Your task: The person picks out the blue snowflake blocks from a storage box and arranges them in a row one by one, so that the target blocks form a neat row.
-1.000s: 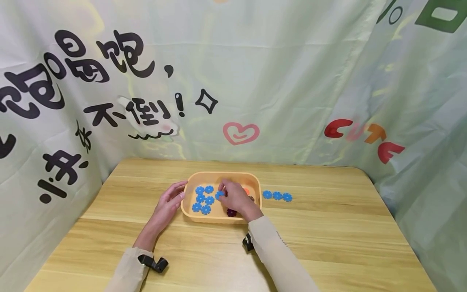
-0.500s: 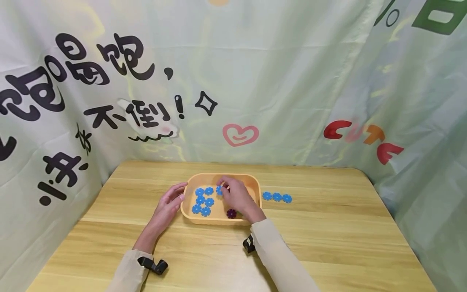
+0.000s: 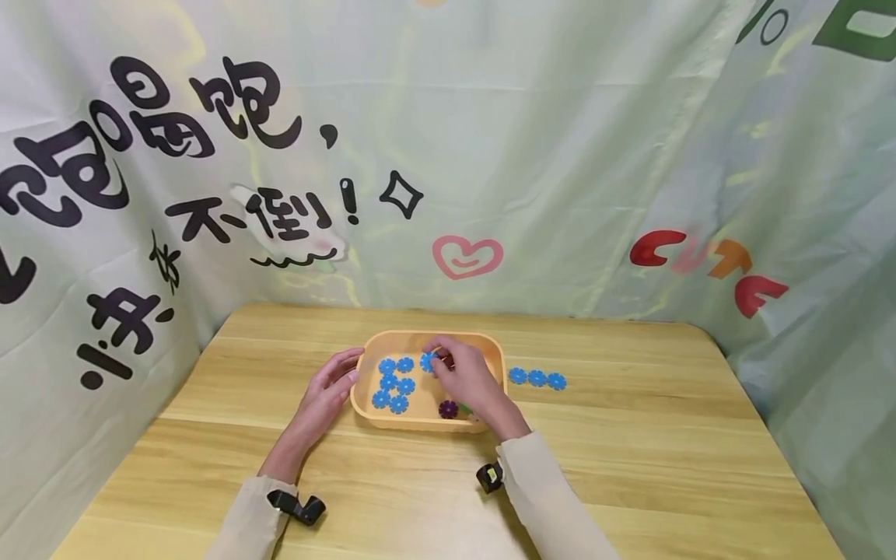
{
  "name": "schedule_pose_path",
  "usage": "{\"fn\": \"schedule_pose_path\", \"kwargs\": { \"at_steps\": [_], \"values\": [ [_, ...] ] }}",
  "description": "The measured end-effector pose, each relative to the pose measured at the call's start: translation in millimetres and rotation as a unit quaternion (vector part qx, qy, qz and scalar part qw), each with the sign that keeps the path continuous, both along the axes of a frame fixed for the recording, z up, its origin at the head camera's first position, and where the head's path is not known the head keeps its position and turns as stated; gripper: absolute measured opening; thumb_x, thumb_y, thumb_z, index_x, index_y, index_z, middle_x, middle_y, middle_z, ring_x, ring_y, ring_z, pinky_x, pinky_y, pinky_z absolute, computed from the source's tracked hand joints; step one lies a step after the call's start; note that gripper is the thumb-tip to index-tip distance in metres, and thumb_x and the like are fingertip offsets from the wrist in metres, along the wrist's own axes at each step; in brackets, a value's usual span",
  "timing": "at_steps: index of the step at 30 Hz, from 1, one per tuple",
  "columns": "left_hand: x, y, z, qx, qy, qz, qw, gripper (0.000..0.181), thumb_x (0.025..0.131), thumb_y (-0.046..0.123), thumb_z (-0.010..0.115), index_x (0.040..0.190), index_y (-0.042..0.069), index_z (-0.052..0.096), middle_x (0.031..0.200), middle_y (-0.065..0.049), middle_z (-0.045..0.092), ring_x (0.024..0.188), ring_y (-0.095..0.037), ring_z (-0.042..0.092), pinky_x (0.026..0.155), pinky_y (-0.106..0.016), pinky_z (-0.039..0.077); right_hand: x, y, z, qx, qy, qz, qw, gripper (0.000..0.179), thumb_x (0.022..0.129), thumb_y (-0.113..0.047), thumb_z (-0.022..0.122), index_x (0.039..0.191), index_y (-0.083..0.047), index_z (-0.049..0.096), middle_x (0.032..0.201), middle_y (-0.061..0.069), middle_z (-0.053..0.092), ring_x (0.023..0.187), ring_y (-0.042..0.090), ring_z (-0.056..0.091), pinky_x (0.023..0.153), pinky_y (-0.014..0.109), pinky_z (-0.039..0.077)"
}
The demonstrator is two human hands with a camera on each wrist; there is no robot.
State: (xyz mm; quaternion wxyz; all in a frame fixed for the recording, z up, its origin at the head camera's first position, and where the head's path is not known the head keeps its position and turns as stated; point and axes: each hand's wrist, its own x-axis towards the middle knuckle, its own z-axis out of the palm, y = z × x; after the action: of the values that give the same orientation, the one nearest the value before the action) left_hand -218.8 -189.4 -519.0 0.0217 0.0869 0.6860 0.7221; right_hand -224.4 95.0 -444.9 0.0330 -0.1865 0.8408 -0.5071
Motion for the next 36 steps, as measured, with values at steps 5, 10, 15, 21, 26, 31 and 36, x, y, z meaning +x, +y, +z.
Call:
{"fn": "schedule_pose_path", "kwargs": {
  "at_steps": [5, 10, 15, 21, 26, 31, 36],
  "values": [
    [-1.2, -0.1, -0.2, -0.002, -0.001, 0.001, 1.0, 0.043, 0.102, 0.025, 0.064, 0.144, 0.015, 0.056, 0.147, -0.01, 0.052, 0.137, -0.028, 0.047, 0.102, -0.029, 0.051, 6.8, 9, 3.2, -0.019, 0.007, -0.002, 0.9998, 0.022, 0.103, -0.005, 0.061, 0.123, -0.012, 0.067, 0.099, 0.019, 0.069, 0.084, 0.04, 0.066, 0.061, 0.028, 0.054],
    [-1.1, -0.3, -0.6, 0.002, -0.002, 0.001, 1.0, 0.042, 0.103, 0.024, 0.063, 0.143, 0.015, 0.056, 0.147, -0.01, 0.052, 0.138, -0.028, 0.047, 0.103, -0.03, 0.05, 12.4, 16, 4.0, -0.021, 0.037, -0.007, 0.9991, 0.025, 0.102, -0.004, 0.062, 0.124, -0.015, 0.068, 0.096, 0.012, 0.068, 0.084, 0.039, 0.065, 0.068, 0.029, 0.058],
    [-0.7, -0.1, 0.0, 0.008, 0.0, -0.002, 1.0, 0.041, 0.103, 0.022, 0.062, 0.143, 0.015, 0.056, 0.147, -0.01, 0.052, 0.138, -0.028, 0.047, 0.103, -0.03, 0.05, 18.4, 22, 5.7, -0.021, 0.047, -0.008, 0.9987, 0.025, 0.102, -0.005, 0.062, 0.124, -0.014, 0.069, 0.096, 0.01, 0.067, 0.082, 0.039, 0.065, 0.069, 0.029, 0.057],
    [-1.1, 0.0, 0.5, 0.007, 0.003, -0.008, 0.9999, 0.043, 0.104, 0.021, 0.062, 0.145, 0.013, 0.054, 0.148, -0.014, 0.05, 0.138, -0.031, 0.046, 0.102, -0.031, 0.051, 25.4, 33, 11.4, -0.015, 0.04, -0.031, 0.9986, 0.03, 0.099, -0.003, 0.066, 0.128, -0.013, 0.068, 0.101, 0.007, 0.067, 0.088, 0.03, 0.067, 0.076, 0.028, 0.059],
    [-0.7, 0.5, 0.9, 0.005, 0.006, -0.01, 0.9999, 0.044, 0.104, 0.021, 0.061, 0.146, 0.013, 0.054, 0.149, -0.014, 0.05, 0.139, -0.031, 0.046, 0.103, -0.032, 0.051, 28.6, 43, 13.2, -0.032, 0.026, -0.045, 0.9981, 0.035, 0.097, -0.001, 0.068, 0.131, -0.012, 0.067, 0.098, 0.007, 0.065, 0.089, 0.035, 0.069, 0.078, 0.042, 0.061],
    [-0.6, 0.6, 0.4, 0.007, 0.002, -0.006, 1.0, 0.042, 0.104, 0.022, 0.062, 0.144, 0.014, 0.056, 0.147, -0.012, 0.052, 0.137, -0.029, 0.048, 0.102, -0.031, 0.051, 33.2, 54, 11.5, -0.033, 0.022, -0.054, 0.9977, 0.039, 0.096, -0.001, 0.07, 0.133, -0.013, 0.066, 0.106, 0.01, 0.071, 0.093, 0.034, 0.07, 0.079, 0.04, 0.061],
    [-0.6, 0.4, -0.1, 0.006, 0.001, -0.003, 1.0, 0.042, 0.103, 0.022, 0.062, 0.144, 0.014, 0.055, 0.147, -0.012, 0.052, 0.138, -0.03, 0.047, 0.103, -0.032, 0.051, 35.3, 63, 10.7, -0.014, 0.039, -0.067, 0.9969, 0.041, 0.095, -0.002, 0.072, 0.134, -0.013, 0.065, 0.115, 0.007, 0.073, 0.097, 0.023, 0.069, 0.083, 0.028, 0.058]
  ]
}}
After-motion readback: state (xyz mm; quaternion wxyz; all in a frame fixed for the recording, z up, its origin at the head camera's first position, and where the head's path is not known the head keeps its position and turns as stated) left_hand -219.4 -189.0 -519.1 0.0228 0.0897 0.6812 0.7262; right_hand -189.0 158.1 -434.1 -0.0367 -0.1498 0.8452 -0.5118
